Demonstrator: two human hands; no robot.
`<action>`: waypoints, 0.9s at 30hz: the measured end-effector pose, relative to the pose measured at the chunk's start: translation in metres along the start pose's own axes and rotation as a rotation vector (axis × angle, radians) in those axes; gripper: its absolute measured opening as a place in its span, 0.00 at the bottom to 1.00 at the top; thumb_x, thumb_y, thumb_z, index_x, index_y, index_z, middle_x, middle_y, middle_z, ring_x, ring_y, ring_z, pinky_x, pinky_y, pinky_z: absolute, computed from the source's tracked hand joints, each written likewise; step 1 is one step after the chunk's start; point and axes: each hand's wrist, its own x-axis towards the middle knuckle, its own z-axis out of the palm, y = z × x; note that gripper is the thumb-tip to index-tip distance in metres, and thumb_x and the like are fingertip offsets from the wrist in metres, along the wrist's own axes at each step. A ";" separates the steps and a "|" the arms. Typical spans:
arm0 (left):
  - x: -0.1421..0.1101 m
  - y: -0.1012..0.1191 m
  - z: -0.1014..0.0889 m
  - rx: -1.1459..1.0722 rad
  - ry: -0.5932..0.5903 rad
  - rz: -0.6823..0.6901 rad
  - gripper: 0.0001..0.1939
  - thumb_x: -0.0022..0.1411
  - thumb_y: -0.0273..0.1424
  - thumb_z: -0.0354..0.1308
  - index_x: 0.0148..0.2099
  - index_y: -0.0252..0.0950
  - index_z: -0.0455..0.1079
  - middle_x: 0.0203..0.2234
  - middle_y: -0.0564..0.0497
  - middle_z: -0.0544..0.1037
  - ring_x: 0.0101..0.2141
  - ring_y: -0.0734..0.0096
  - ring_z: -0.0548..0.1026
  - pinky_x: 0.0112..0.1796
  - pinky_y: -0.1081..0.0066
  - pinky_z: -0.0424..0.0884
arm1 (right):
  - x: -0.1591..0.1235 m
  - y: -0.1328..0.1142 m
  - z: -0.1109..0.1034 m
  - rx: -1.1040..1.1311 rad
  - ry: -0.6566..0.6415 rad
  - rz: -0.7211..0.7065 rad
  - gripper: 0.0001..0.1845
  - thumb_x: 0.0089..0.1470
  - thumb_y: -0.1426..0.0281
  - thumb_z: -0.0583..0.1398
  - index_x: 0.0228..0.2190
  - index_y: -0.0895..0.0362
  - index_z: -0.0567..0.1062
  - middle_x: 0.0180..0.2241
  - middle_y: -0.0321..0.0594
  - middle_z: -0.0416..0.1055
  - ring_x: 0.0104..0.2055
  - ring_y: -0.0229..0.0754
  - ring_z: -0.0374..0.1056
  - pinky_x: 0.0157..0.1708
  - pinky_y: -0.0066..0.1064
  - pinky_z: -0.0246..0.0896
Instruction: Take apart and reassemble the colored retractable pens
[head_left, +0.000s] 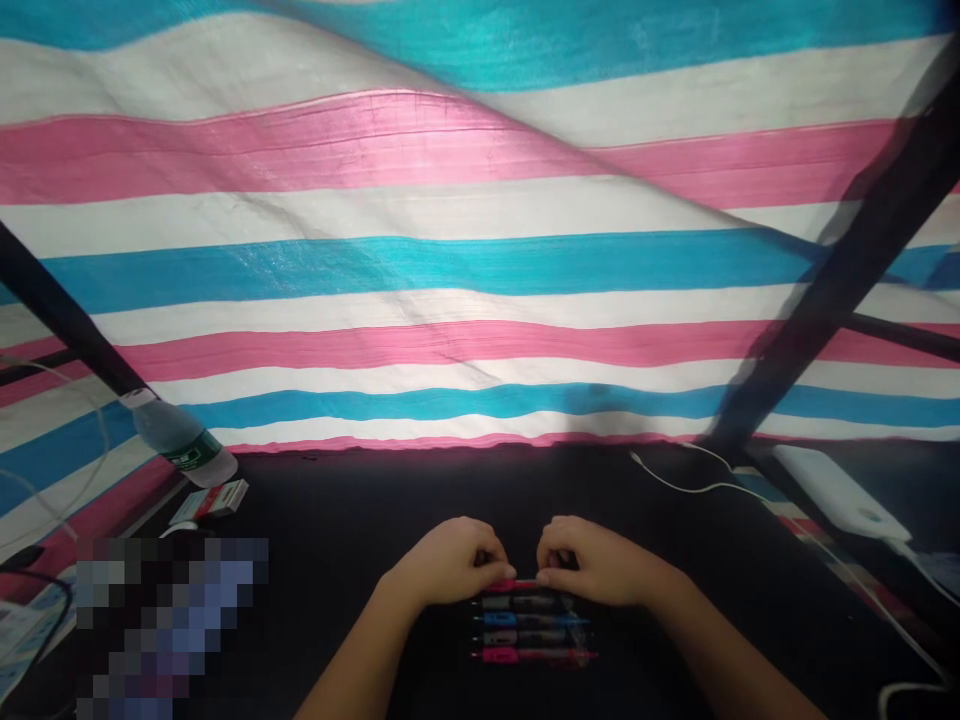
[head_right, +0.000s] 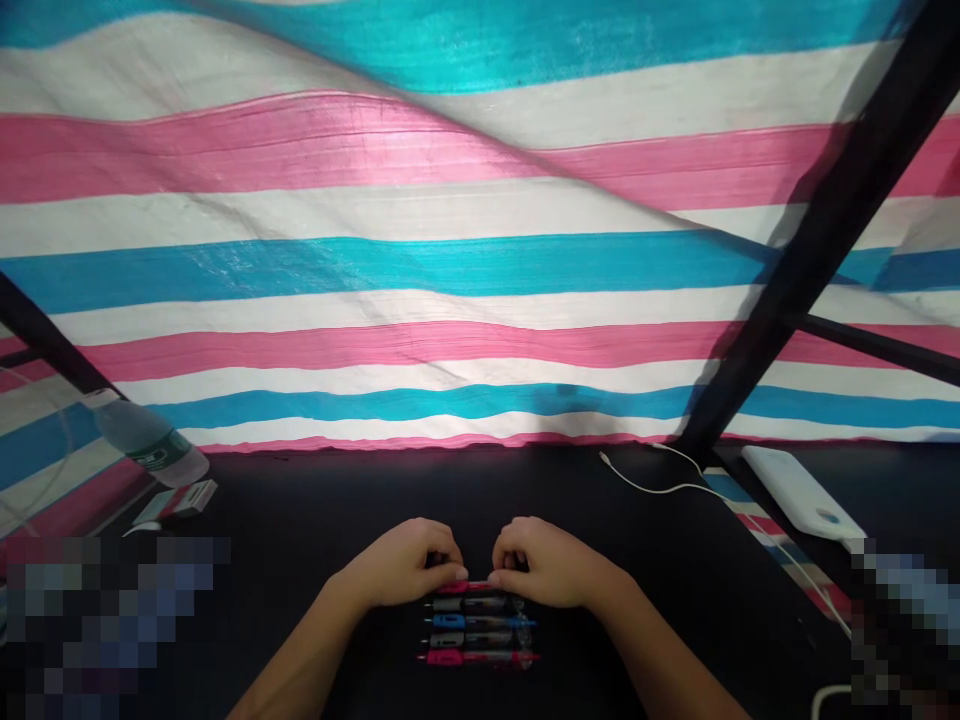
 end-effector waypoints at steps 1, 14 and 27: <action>0.001 0.000 0.000 0.021 0.043 -0.009 0.08 0.66 0.36 0.62 0.37 0.41 0.82 0.32 0.52 0.81 0.33 0.67 0.78 0.35 0.71 0.69 | 0.001 0.001 0.001 0.004 0.028 0.019 0.07 0.60 0.65 0.64 0.32 0.53 0.81 0.30 0.37 0.75 0.31 0.42 0.69 0.30 0.30 0.58; 0.007 -0.007 0.004 0.121 0.315 -0.100 0.11 0.72 0.34 0.55 0.39 0.41 0.79 0.34 0.51 0.80 0.36 0.65 0.78 0.38 0.69 0.69 | 0.011 0.017 0.005 -0.037 0.431 0.131 0.17 0.69 0.59 0.55 0.35 0.54 0.79 0.31 0.40 0.76 0.33 0.46 0.71 0.34 0.35 0.61; 0.003 0.007 -0.003 0.128 0.189 -0.098 0.14 0.72 0.39 0.55 0.45 0.40 0.79 0.38 0.49 0.81 0.39 0.63 0.79 0.42 0.66 0.72 | 0.004 0.000 0.000 -0.118 0.179 0.062 0.13 0.66 0.60 0.59 0.43 0.54 0.79 0.40 0.42 0.76 0.43 0.48 0.71 0.44 0.37 0.67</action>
